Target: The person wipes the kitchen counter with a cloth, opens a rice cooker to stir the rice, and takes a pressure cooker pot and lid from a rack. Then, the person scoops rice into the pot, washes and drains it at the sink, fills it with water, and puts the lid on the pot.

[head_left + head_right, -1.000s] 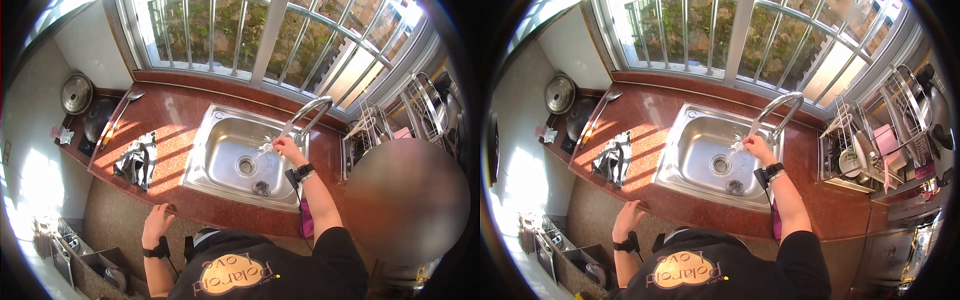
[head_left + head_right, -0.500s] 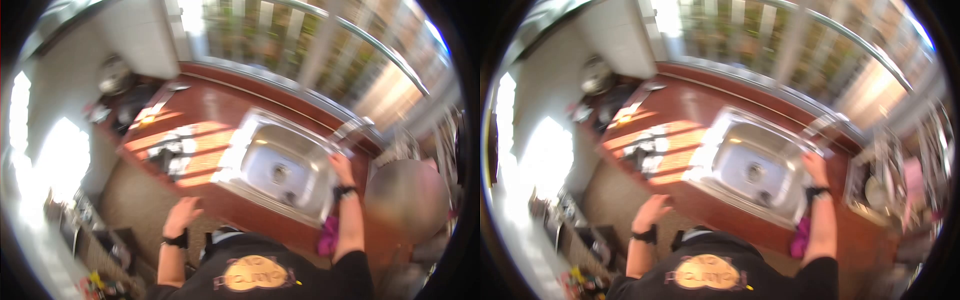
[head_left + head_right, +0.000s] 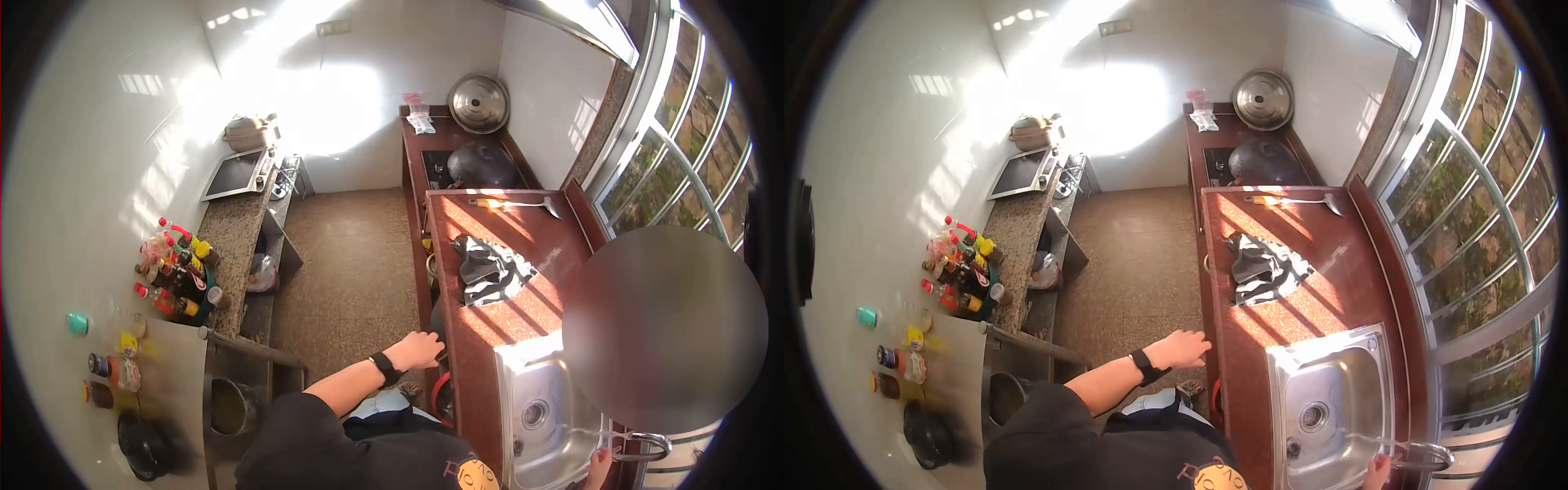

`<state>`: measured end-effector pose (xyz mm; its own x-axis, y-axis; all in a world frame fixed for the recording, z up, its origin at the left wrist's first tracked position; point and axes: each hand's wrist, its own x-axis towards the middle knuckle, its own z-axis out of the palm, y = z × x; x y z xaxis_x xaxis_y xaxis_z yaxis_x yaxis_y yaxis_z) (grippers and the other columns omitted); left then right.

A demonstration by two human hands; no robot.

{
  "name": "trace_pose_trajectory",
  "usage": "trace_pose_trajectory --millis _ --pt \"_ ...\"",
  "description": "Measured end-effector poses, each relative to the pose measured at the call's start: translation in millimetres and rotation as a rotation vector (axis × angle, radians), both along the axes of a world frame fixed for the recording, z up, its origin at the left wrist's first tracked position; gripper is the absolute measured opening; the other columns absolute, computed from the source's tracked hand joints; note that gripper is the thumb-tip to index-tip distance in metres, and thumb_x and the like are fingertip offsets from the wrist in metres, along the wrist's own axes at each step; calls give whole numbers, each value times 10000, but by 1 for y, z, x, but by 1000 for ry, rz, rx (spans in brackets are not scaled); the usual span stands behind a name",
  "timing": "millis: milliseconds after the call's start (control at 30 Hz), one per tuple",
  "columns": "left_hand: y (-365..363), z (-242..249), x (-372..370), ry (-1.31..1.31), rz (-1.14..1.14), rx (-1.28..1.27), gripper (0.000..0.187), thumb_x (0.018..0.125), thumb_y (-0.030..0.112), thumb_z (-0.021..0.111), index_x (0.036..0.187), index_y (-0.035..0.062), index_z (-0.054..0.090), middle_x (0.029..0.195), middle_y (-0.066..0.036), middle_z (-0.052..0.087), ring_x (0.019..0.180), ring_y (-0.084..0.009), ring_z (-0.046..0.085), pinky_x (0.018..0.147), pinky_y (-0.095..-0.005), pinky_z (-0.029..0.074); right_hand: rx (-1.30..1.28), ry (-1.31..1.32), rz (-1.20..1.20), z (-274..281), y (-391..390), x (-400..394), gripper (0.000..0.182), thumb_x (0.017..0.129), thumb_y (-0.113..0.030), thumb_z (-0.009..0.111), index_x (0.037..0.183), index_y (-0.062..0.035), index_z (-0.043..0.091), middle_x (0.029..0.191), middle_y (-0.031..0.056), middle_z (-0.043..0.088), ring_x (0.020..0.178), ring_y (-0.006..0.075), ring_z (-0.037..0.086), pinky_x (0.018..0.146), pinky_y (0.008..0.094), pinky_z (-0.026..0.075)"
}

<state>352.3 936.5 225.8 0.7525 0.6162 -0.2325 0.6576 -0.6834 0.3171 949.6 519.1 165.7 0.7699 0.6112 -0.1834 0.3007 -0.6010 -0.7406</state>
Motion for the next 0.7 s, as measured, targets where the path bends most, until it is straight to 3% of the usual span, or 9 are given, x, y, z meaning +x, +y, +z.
trace_pose_trajectory --millis 33,200,267,300,367,400,467,500,700 --pt "-4 -2 -9 21 24 -47 392 783 331 688 1055 64 594 1039 -150 580 975 -335 608 790 -444 519 -104 -165 174 29 2 -39 381 913 -141 596 1271 -34 521 1193 123 573 1065 207 542 936 363 429" --pt "-21 0 -29 105 82 -116 400 785 326 682 1066 55 595 1053 -165 582 973 -347 608 795 -447 517 43 378 10 134 65 -151 311 919 -135 555 1202 -6 566 1140 114 598 982 210 581 815 321 484" --pt "-27 7 -30 94 83 -131 407 819 329 655 1097 50 552 1056 -181 566 996 -360 591 804 -464 500 -523 -376 367 113 63 -124 321 903 -144 569 1198 -16 570 1136 143 606 985 236 586 823 346 489" --pt "-30 7 -32 91 96 -131 407 819 329 655 1097 50 552 1056 -181 566 996 -360 591 804 -464 500 -520 -383 379 124 70 -134 321 903 -144 569 1198 -16 570 1136 143 606 985 236 586 823 346 489" --pt "-38 4 -36 65 108 -116 408 822 332 655 1098 49 551 1057 -177 566 996 -356 592 804 -464 499 198 438 143 149 79 -160 336 896 -172 575 1206 -41 571 1128 168 613 996 271 585 888 390 461" --pt "-42 2 -38 62 119 -114 408 822 332 655 1098 49 551 1057 -177 566 996 -356 592 804 -464 499 198 437 154 156 82 -166 336 896 -172 575 1206 -41 571 1128 168 613 996 271 585 888 390 461" --pt "-50 -3 -47 144 112 -144 416 825 335 655 1115 55 551 1060 -175 565 995 -357 593 801 -463 501 -388 -371 472 162 85 -171 349 905 -192 563 1224 -52 560 1149 174 604 1043 279 569 962 395 409" --pt "-56 1 -50 168 120 -143 419 825 339 657 1120 60 554 1060 -173 566 993 -357 596 798 -461 504 -167 -460 704 125 69 -135 350 912 -214 557 1223 -55 568 1180 161 596 1083 281 550 999 366 375" --pt "-57 5 -64 213 125 -190 416 821 337 658 1117 60 564 1061 -173 571 989 -357 602 805 -454 505 -121 -131 201 177 86 -201 386 928 -224 534 1261 -30 542 1253 199 558 1126 323 525 1007 389 365"
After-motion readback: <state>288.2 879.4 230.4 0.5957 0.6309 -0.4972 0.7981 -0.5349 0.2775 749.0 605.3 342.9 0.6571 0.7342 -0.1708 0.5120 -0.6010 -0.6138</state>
